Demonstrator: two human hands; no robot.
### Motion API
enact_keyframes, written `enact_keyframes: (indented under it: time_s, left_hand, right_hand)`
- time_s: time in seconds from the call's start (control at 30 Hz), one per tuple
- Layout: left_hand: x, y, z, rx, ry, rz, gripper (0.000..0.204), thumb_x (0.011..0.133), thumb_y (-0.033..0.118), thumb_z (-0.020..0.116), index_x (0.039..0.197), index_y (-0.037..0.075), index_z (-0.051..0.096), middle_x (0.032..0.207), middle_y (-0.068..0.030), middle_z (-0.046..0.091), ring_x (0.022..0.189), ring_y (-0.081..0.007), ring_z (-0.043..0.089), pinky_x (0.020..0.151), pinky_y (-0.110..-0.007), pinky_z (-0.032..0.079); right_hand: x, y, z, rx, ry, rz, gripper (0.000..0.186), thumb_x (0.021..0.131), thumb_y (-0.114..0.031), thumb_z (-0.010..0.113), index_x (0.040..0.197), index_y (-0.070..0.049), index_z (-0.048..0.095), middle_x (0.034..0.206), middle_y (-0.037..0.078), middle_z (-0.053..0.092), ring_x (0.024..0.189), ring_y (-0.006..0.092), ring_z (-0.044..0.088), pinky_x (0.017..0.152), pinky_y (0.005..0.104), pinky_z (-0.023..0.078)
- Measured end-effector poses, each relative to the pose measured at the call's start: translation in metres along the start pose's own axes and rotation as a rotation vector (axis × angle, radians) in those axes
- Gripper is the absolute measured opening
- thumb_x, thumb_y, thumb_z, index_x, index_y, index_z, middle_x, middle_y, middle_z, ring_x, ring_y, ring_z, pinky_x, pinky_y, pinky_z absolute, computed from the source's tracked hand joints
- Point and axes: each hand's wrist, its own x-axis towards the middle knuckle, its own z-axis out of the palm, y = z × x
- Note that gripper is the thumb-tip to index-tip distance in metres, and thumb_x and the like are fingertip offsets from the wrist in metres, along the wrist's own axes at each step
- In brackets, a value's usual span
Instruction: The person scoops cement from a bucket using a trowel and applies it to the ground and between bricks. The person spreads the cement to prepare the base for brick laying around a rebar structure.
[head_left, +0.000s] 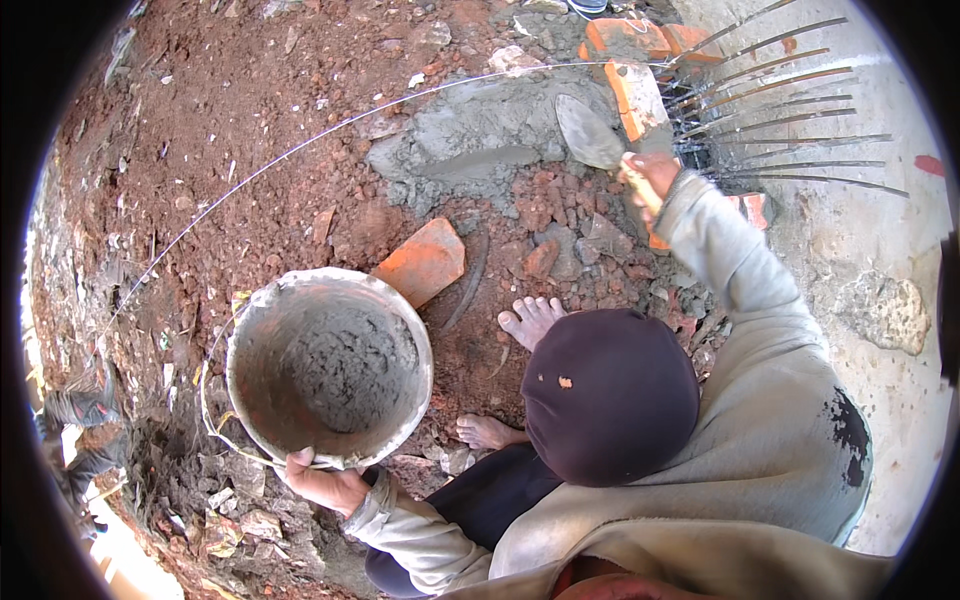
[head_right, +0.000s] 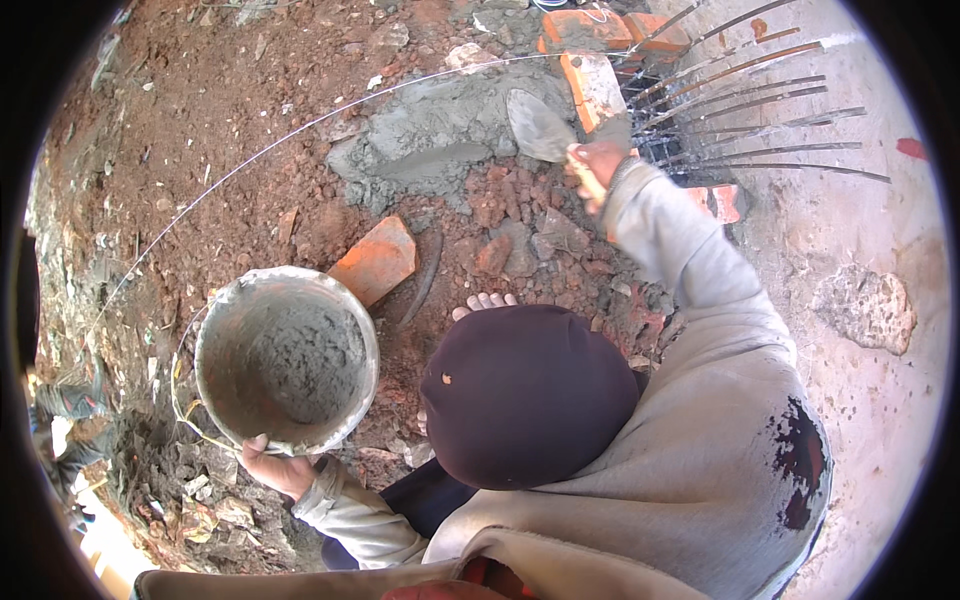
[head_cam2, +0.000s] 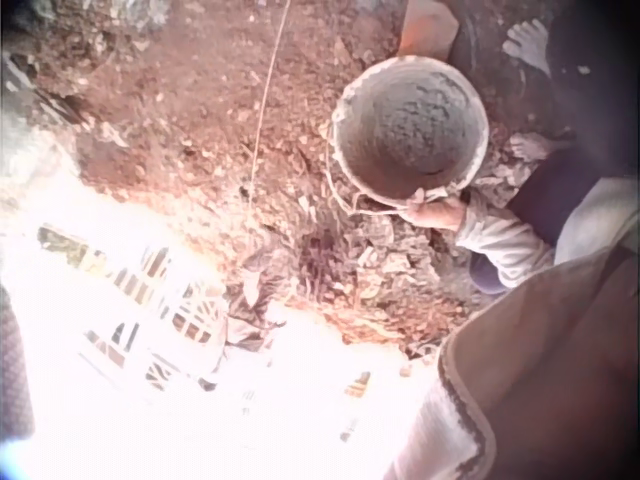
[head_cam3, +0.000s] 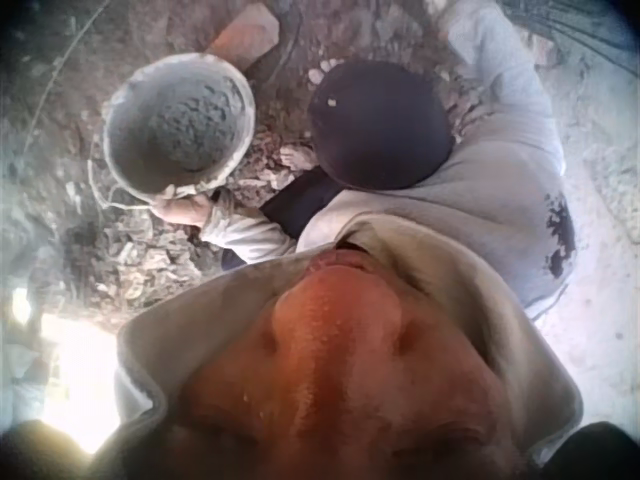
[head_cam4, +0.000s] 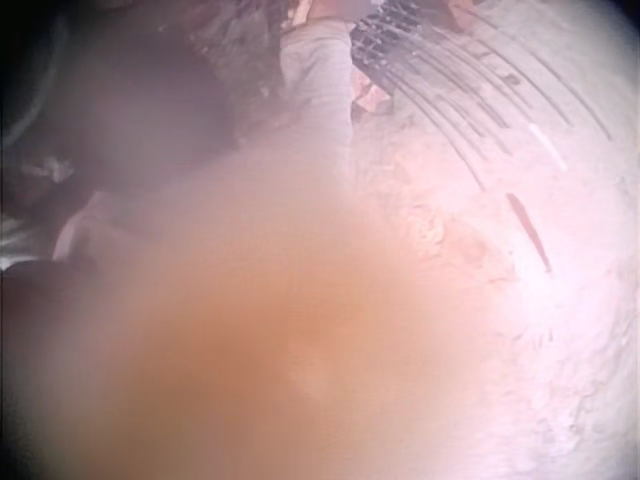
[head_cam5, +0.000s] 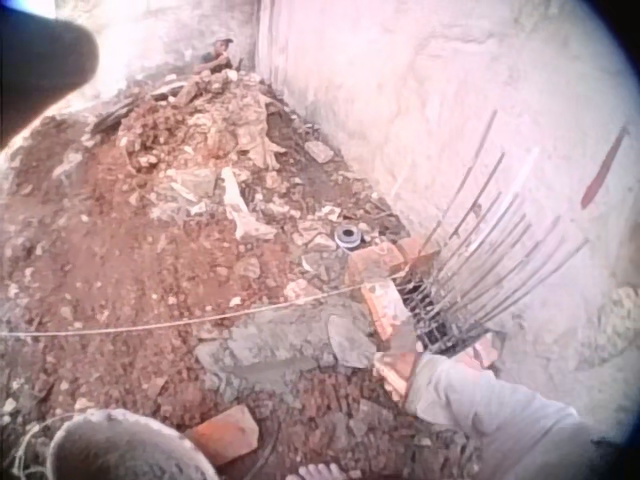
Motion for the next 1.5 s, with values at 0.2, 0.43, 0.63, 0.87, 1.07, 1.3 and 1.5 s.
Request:
enact_keyframes:
  time_s: [0.2, 0.43, 0.63, 0.87, 1.07, 1.3, 1.5]
  left_hand:
    - [0.005, 0.002, -0.005, -0.038, -0.036, 0.018, 0.060, 0.057, 0.004, 0.055, 0.116, -0.004, 0.056, 0.110, -0.0137, 0.061, 0.098, -0.0306, 0.058, 0.096, -0.041, 0.045]
    - [0.011, -0.003, -0.012, 0.001, 0.010, 0.066, 0.057, 0.058, 0.002, 0.054, 0.114, -0.003, 0.055, 0.111, -0.0139, 0.060, 0.097, -0.0299, 0.058, 0.094, -0.040, 0.046]
    - [0.009, -0.008, -0.008, -0.001, -0.046, 0.042, 0.053, 0.059, 0.003, 0.053, 0.112, -0.004, 0.057, 0.109, -0.0140, 0.061, 0.097, -0.0294, 0.059, 0.094, -0.040, 0.047]
    - [0.009, -0.002, -0.015, -0.036, -0.045, 0.027, 0.051, 0.060, 0.004, 0.053, 0.109, -0.006, 0.058, 0.105, -0.0159, 0.063, 0.095, -0.0320, 0.061, 0.093, -0.041, 0.049]
    - [0.008, -0.002, -0.016, 0.006, -0.057, 0.058, 0.063, 0.058, -0.001, 0.052, 0.121, -0.003, 0.054, 0.117, -0.0144, 0.059, 0.102, -0.0301, 0.057, 0.097, -0.041, 0.045]
    - [0.011, -0.006, -0.017, 0.011, -0.066, 0.050, 0.058, 0.058, 0.001, 0.054, 0.115, -0.002, 0.056, 0.115, -0.0140, 0.059, 0.101, -0.0305, 0.057, 0.098, -0.041, 0.044]
    - [0.006, -0.003, -0.012, 0.034, -0.066, 0.043, 0.063, 0.056, 0.006, 0.059, 0.118, -0.003, 0.055, 0.117, -0.0146, 0.059, 0.103, -0.0316, 0.057, 0.099, -0.042, 0.043]
  right_hand:
    - [-0.021, -0.009, 0.172, 0.498, -0.224, -0.077, 0.023, 0.095, -0.033, 0.050, 0.103, -0.013, 0.057, 0.086, 0.004, 0.055, 0.055, 0.0178, 0.049, 0.040, 0.0356, 0.039]
    - [-0.001, -0.056, 0.230, 0.143, -0.380, -0.157, 0.040, 0.092, -0.037, 0.053, 0.105, -0.001, 0.061, 0.098, 0.016, 0.063, 0.079, 0.0343, 0.063, 0.059, 0.0497, 0.049]
    - [0.073, -0.043, 0.144, -1.340, -0.134, -0.927, 0.046, 0.097, -0.040, 0.042, 0.105, 0.001, 0.061, 0.094, 0.020, 0.063, 0.076, 0.0353, 0.065, 0.084, 0.0424, 0.052]
    - [0.021, -0.046, 0.065, -1.073, -0.297, -0.831, 0.047, 0.097, -0.042, 0.043, 0.095, 0.002, 0.059, 0.087, 0.019, 0.061, 0.065, 0.0295, 0.063, 0.054, 0.0412, 0.048]
    - [0.007, -0.015, 0.006, -0.806, -0.170, -0.506, 0.047, 0.095, -0.044, 0.046, 0.089, 0.001, 0.059, 0.069, 0.015, 0.057, 0.053, 0.0252, 0.063, 0.042, 0.0383, 0.049]
    - [0.014, 0.002, 0.039, 0.543, -0.042, -0.028, 0.028, 0.097, -0.037, 0.049, 0.113, -0.016, 0.056, 0.085, 0.003, 0.054, 0.057, 0.0176, 0.048, 0.041, 0.0321, 0.039]
    - [-0.015, -0.025, 0.118, -0.270, -0.312, -0.212, 0.040, 0.097, -0.037, 0.047, 0.104, -0.002, 0.065, 0.084, 0.015, 0.066, 0.069, 0.0257, 0.065, 0.055, 0.0465, 0.052]
